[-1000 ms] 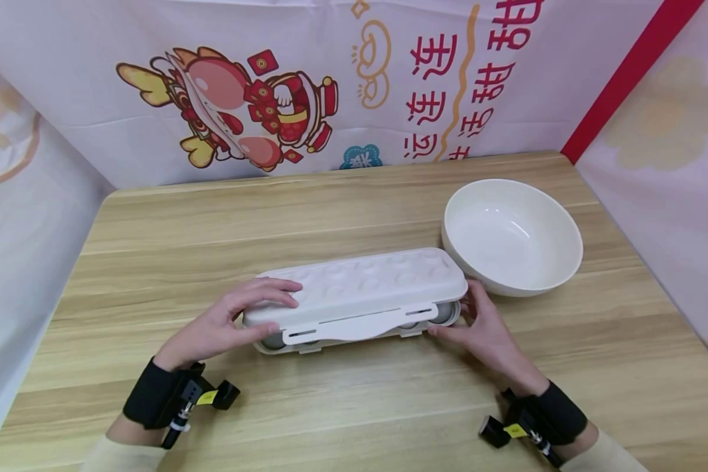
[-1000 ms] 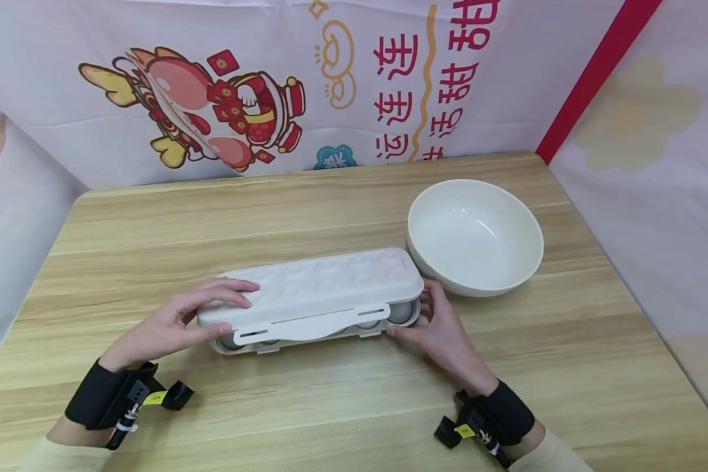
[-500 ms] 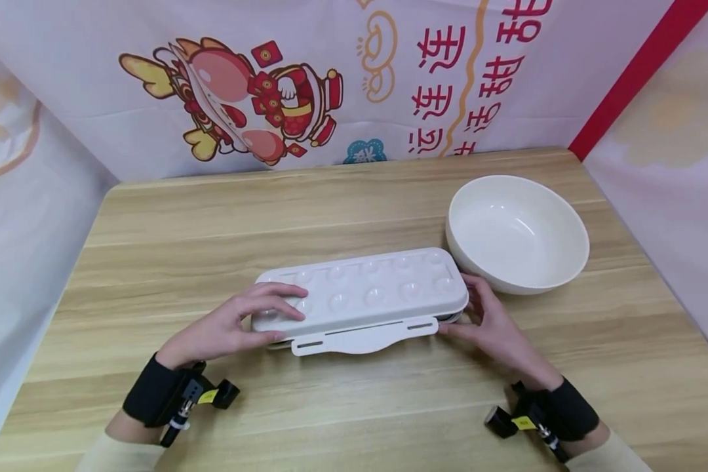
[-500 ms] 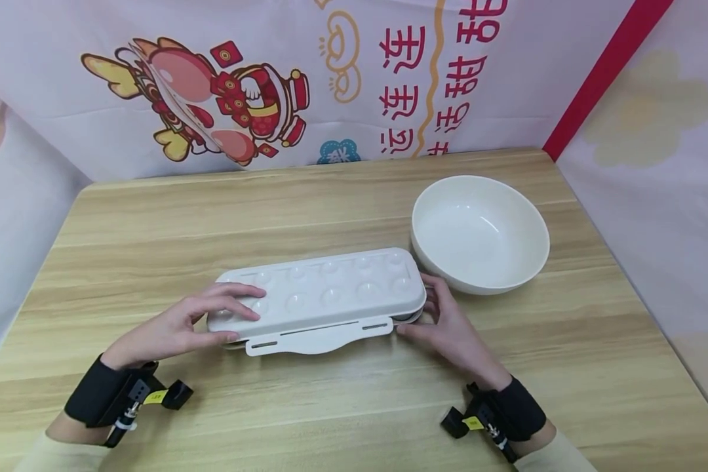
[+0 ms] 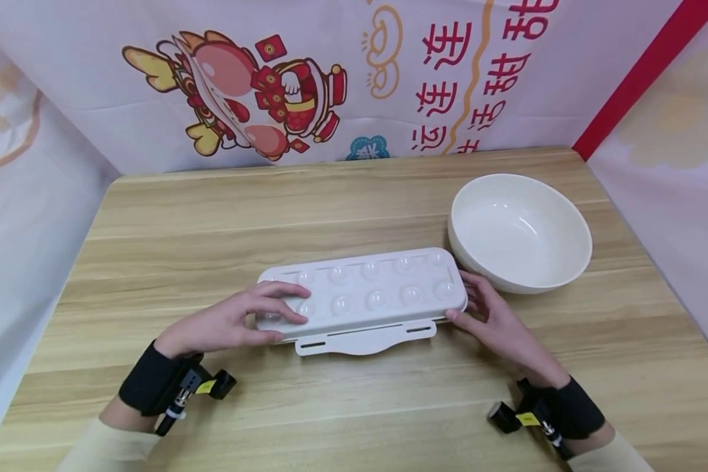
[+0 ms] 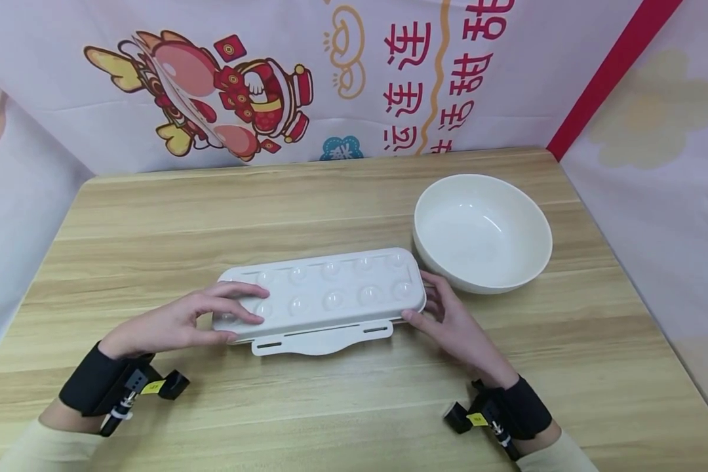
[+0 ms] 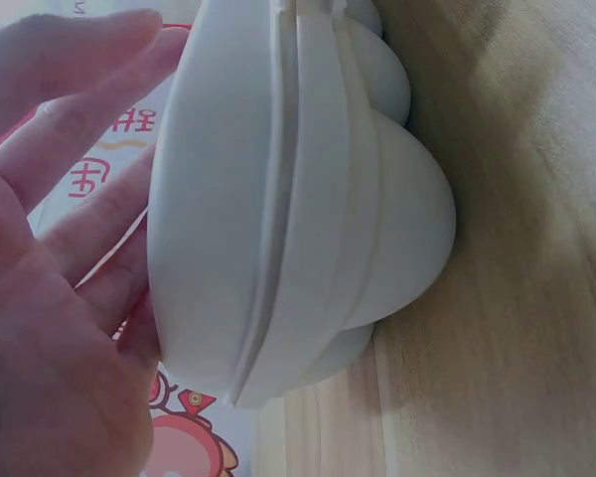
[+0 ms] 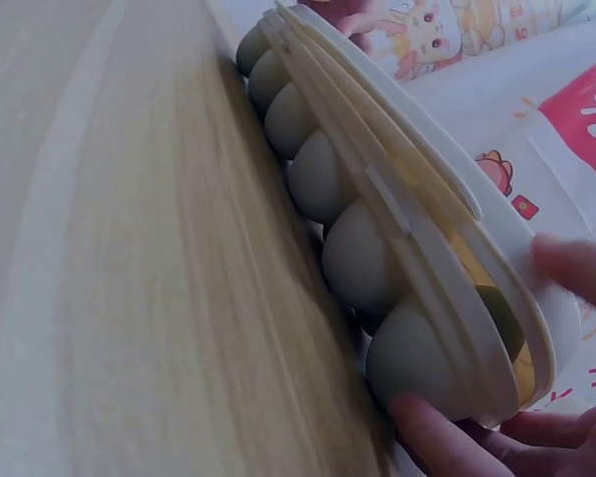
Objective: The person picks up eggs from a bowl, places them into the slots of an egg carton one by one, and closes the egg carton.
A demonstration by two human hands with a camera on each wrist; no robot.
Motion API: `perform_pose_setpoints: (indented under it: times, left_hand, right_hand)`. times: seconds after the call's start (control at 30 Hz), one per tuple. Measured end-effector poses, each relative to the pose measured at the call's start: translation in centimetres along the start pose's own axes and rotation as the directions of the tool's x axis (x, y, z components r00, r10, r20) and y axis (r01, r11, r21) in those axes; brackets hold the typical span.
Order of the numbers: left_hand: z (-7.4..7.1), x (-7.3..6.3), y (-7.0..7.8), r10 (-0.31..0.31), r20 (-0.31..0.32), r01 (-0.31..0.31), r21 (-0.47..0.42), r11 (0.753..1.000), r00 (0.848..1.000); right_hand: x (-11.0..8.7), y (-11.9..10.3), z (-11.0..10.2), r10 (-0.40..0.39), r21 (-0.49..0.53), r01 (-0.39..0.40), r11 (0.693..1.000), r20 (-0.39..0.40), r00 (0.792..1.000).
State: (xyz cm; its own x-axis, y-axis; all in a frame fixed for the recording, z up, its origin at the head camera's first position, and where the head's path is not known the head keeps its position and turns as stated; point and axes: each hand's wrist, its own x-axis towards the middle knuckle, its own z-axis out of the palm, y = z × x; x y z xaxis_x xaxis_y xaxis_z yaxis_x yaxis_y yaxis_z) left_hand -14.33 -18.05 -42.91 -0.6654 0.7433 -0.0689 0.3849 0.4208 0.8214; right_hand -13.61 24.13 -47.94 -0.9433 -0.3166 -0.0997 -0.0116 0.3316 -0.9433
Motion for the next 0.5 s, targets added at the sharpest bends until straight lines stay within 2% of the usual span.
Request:
perform_pose_setpoints:
  times: [0.13, 0.3, 0.4, 0.5]
  left_hand:
    - [0.0, 0.1, 0.2, 0.002, -0.006, -0.002, 0.024, 1.000, 1.000]
    - [0.3, 0.5, 0.5, 0.046, -0.044, -0.041, 0.109, 0.993, 0.998]
    - [0.9, 0.6, 0.6, 0.091, -0.072, -0.075, 0.195, 0.978, 0.993]
    - [1.7, 0.8, 0.5, 0.133, -0.103, -0.096, 0.304, 0.948, 0.986]
  right_hand:
    - [0.0, 0.0, 0.3, -0.004, -0.024, 0.003, 1.000, -0.024, 1.000]
    - [-0.2, 0.0, 0.5, -0.083, -0.081, 0.080, 0.993, -0.031, 0.996]
    - [-0.4, 0.0, 0.7, -0.146, -0.127, 0.144, 0.981, -0.010, 0.989]
    - [-0.4, 0.0, 0.9, -0.192, -0.161, 0.189, 0.969, -0.003, 0.981]
